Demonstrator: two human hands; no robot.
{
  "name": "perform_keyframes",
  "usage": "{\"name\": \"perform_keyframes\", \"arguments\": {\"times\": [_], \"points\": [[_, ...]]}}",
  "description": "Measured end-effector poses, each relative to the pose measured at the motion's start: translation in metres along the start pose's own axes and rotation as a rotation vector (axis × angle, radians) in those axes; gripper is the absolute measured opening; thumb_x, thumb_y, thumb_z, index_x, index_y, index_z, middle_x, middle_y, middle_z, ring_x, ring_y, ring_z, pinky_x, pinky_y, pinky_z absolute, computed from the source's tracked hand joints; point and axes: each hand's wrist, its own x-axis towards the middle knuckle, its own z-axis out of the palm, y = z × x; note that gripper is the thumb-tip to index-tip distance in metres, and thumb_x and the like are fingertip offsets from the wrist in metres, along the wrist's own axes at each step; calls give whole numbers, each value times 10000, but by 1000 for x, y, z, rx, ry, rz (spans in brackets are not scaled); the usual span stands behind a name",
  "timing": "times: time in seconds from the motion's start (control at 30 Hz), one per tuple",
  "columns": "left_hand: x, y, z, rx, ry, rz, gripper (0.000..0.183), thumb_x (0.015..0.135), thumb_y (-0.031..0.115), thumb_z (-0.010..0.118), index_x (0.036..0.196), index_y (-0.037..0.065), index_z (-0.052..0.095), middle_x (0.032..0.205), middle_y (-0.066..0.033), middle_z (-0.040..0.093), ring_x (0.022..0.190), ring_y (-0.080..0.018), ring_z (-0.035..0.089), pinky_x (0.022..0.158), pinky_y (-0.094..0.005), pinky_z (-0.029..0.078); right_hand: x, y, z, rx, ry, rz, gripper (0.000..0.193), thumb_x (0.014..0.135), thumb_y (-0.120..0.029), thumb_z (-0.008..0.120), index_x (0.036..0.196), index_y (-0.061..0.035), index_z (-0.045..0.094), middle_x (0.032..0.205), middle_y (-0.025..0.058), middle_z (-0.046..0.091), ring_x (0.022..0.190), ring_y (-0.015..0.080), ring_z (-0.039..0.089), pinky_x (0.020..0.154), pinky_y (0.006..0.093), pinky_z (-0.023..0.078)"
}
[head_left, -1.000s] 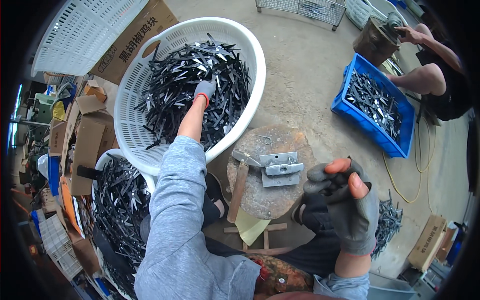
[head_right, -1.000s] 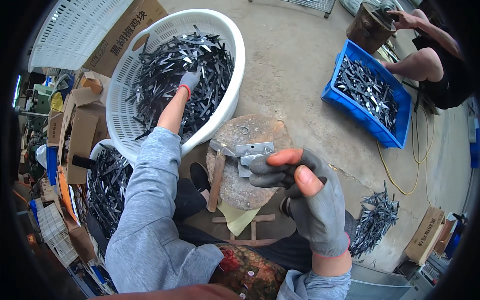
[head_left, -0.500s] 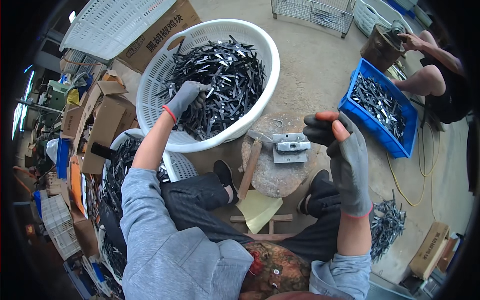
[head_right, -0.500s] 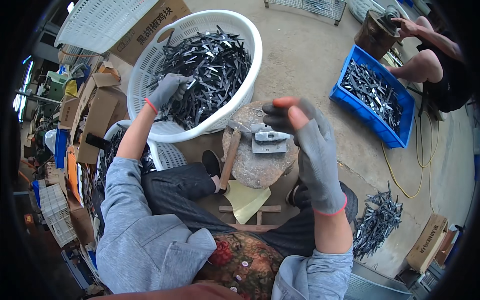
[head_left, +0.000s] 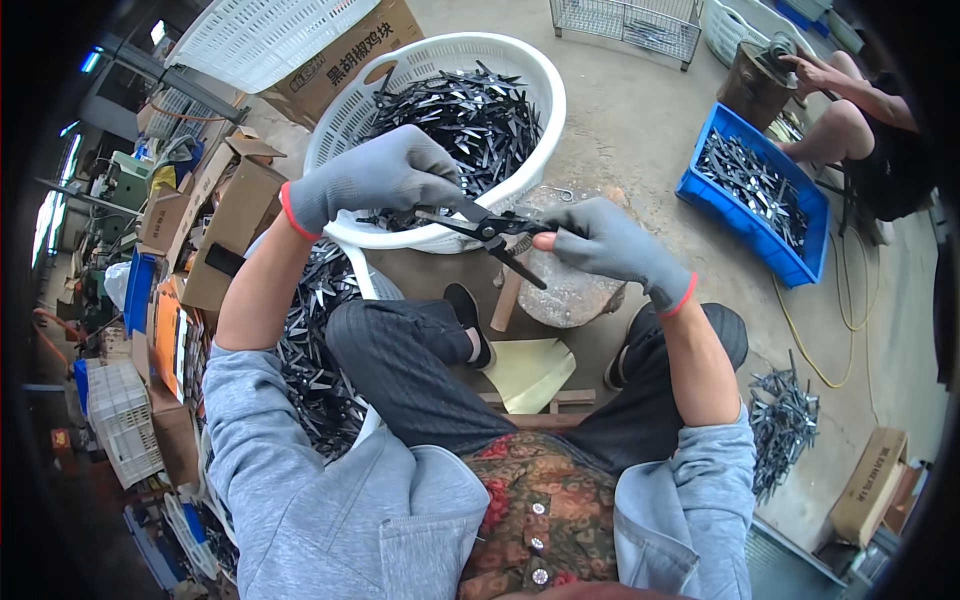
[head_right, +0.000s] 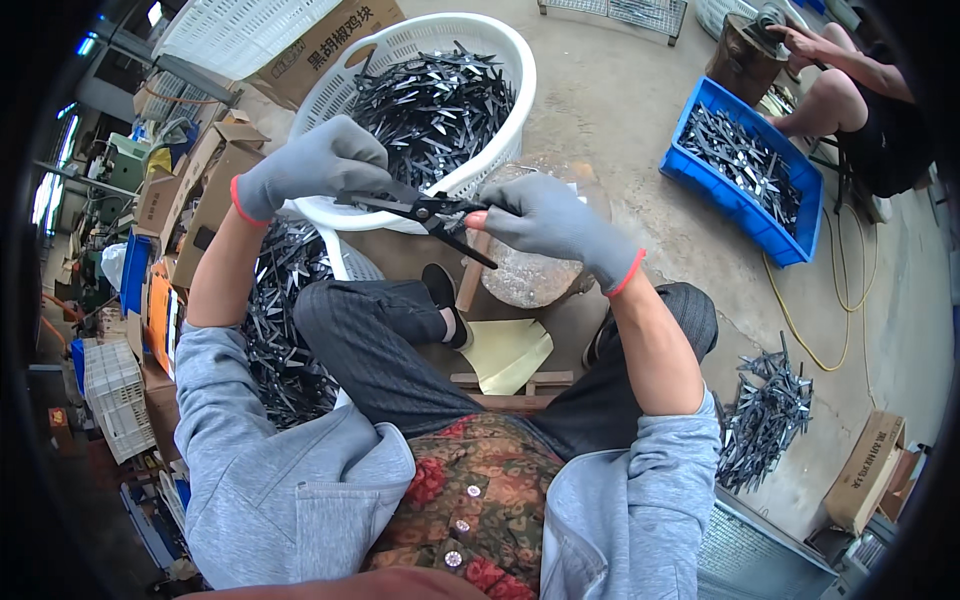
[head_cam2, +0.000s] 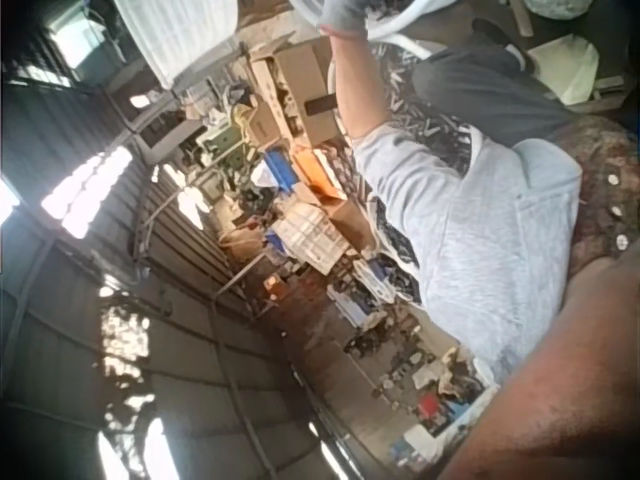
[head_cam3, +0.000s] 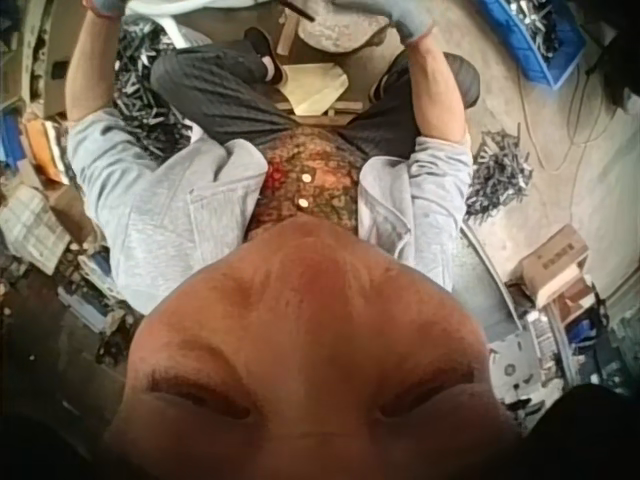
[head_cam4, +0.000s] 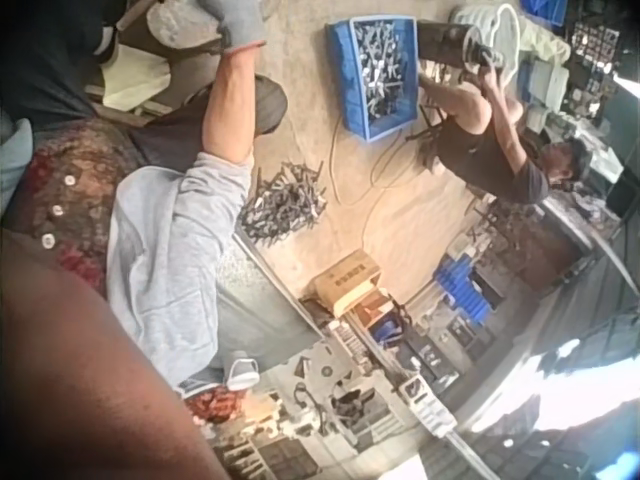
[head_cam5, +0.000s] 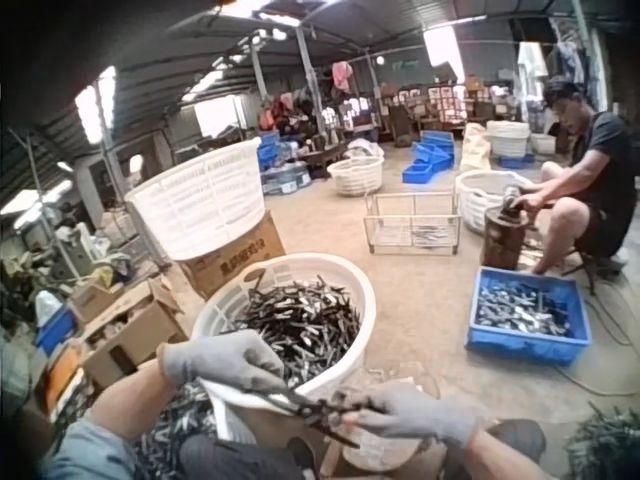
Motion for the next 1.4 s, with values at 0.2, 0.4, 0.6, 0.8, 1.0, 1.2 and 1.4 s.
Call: {"name": "perform_keyframes", "arguments": {"times": [0.2, 0.4, 0.6, 0.8, 1.0, 1.2, 1.4], "points": [[16, -38, -1, -466, 494, 214, 410, 952, 364, 345, 1000, 26, 573, 789, -49, 582, 602, -80, 555, 515, -195, 465, -8, 15, 4, 508, 242, 19, 373, 913, -290, 489, 660, -28, 569, 632, -29, 529, 608, 40, 449, 545, 204, 358], [26, -23, 113, -805, 86, -41, 499, 942, 415, 315, 1150, 4, 506, 852, -89, 611, 573, -108, 577, 495, -207, 483, 0, 42, 4, 776, 608, -73, 407, 924, -359, 463, 669, -46, 509, 758, 76, 617, 672, 87, 519, 626, 215, 431], [44, -10, 150, -894, 314, 81, 340, 932, 323, 409, 869, 14, 535, 493, -11, 435, 370, -83, 395, 355, -205, 331, 5, 25, 16, 827, 609, -1, 430, 919, -410, 435, 878, -7, 581, 917, 118, 629, 821, 150, 580, 761, 260, 453], [49, -16, 169, -892, 322, 93, 330, 941, 280, 392, 783, 12, 500, 500, -8, 405, 343, -66, 312, 335, -216, 261, 7, 18, 33, 1189, 174, -167, 593, 915, -458, 391, 1309, -15, 365, 1145, 126, 551, 977, 182, 557, 802, 277, 434], [73, -52, 220, -599, 506, 259, 232, 938, 168, 396, 906, -22, 525, 680, -49, 547, 591, -93, 515, 501, -244, 407, 30, 16, 77, 1070, 556, -29, 216, 900, -232, 512, 861, -23, 551, 611, 8, 505, 532, 81, 481, 475, 221, 381], [81, -57, 219, -619, 362, 157, 267, 857, 86, 500, 1095, -35, 501, 981, -114, 591, 919, -178, 549, 772, -314, 455, 34, 28, 89, 502, 885, -106, 183, 905, -207, 510, 860, -32, 537, 600, -22, 474, 531, 45, 446, 485, 212, 364], [88, -56, 215, -521, 282, 371, 446, 814, 54, 554, 1224, -32, 400, 1196, -147, 483, 1125, -199, 448, 936, -323, 378, 29, 28, 88, 168, 1011, -193, 141, 898, -140, 500, 880, -1, 516, 611, 57, 477, 566, 124, 452, 541, 270, 389]]}}
